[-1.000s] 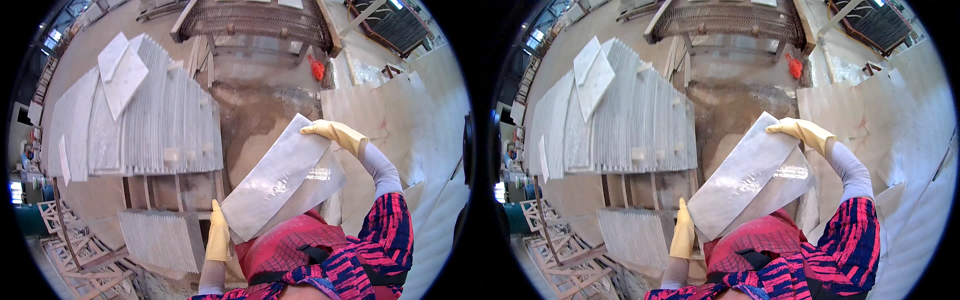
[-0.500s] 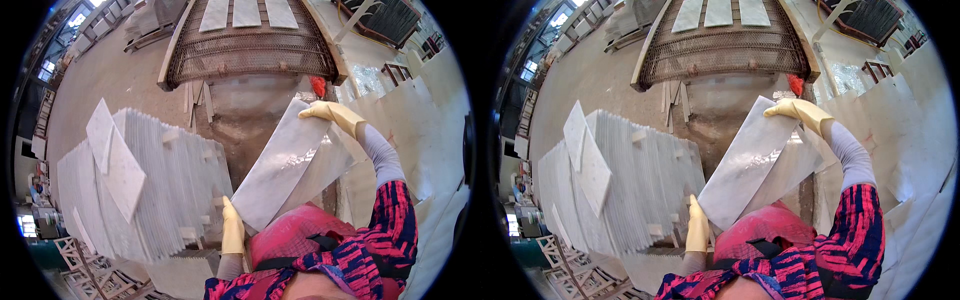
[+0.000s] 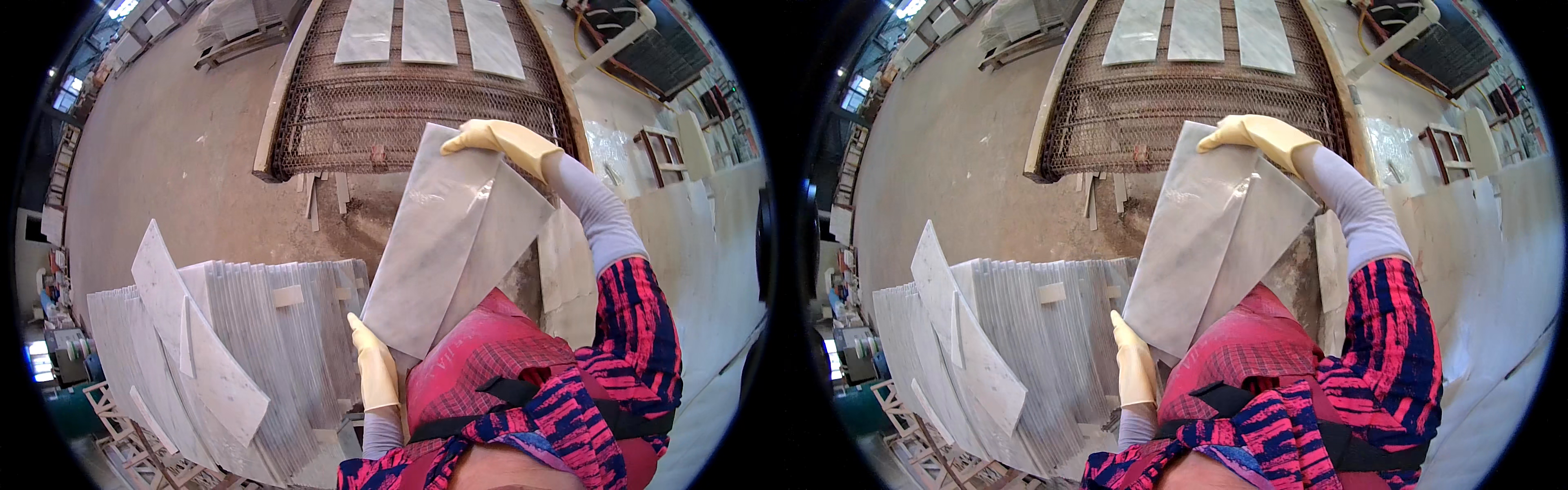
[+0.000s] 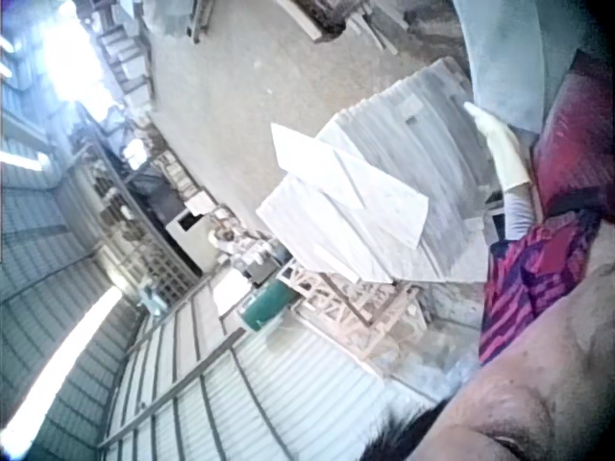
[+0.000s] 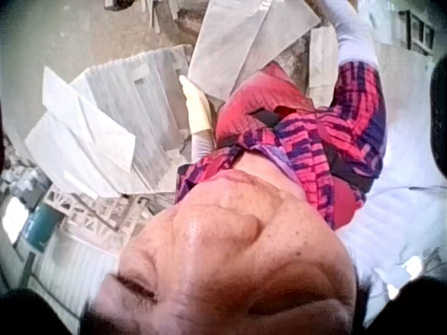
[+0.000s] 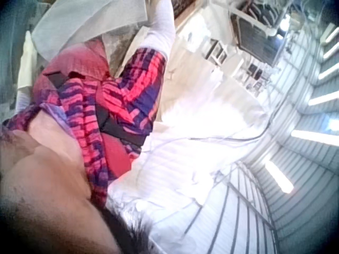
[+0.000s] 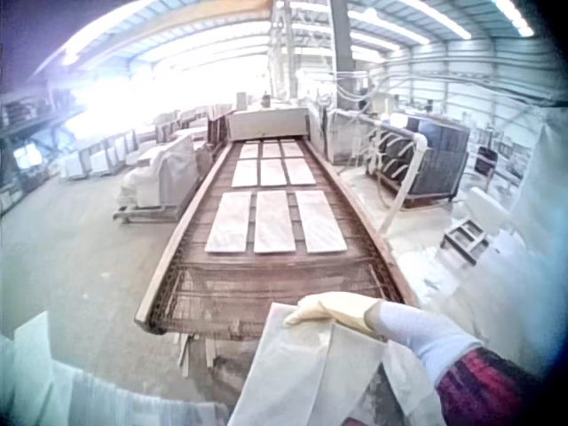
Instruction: The person repeatedly picks up thin, translucent rectangular sheets from a wooden rack and places them onto a metal mesh drying rack. The person handles the sheets one by one, arranging them in rows on the mesh surface.
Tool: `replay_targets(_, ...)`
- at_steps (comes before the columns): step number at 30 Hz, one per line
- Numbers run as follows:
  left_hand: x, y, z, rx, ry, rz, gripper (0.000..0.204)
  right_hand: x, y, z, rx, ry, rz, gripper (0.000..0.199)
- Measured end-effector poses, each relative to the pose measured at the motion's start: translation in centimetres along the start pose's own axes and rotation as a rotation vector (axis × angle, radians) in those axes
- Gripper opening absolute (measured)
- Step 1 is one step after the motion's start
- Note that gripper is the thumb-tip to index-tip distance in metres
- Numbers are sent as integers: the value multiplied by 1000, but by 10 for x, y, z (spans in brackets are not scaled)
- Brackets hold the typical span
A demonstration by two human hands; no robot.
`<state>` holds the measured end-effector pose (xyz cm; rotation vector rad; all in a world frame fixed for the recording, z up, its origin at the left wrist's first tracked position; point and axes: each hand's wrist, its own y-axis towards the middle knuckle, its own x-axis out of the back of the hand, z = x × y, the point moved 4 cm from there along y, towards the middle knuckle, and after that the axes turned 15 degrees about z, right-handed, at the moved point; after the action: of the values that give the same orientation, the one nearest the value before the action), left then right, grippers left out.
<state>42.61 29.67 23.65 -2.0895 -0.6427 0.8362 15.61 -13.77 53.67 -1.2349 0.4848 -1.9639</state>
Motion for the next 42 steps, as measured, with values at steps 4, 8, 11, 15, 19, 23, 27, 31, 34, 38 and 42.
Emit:
replay_targets(4, -103, 56, -101, -73, -138, -34, 88, 102, 111, 79, 90, -185, 61, 87)
replay_targets(8, -168, 37, -143, -183, -223, -124, 86, 138, 190, 125, 189, -341, 78, 93)
replay_targets(11, -170, 70, -142, -235, -341, -128, 85, 155, 228, 171, 199, -398, 132, 87)
replay_targets(15, -221, 89, -164, -255, -427, -172, 83, 181, 265, 198, 170, -417, 185, 87)
replay_targets(19, -230, 108, -165, -286, -504, -211, 84, 186, 295, 222, 224, -432, 190, 92)
replay_targets(23, -237, 113, -162, -298, -514, -224, 85, 187, 314, 217, 263, -442, 147, 95)
replay_targets(27, -236, 107, -164, -319, -495, -225, 86, 187, 314, 205, 361, -363, 50, 83)
replay_targets(31, -231, 96, -171, -340, -427, -194, 90, 203, 307, 190, 661, 120, -187, 50)
replay_targets(34, -242, 78, -173, -336, -392, -219, 92, 203, 265, 173, 718, 252, -245, 44)
replay_targets(38, -230, 90, -169, -300, -376, -187, 95, 168, 211, 108, 614, 262, -138, 48)
replay_targets(42, -253, 65, -183, -278, -315, -186, 95, 65, 127, 20, 319, 246, 194, 52)
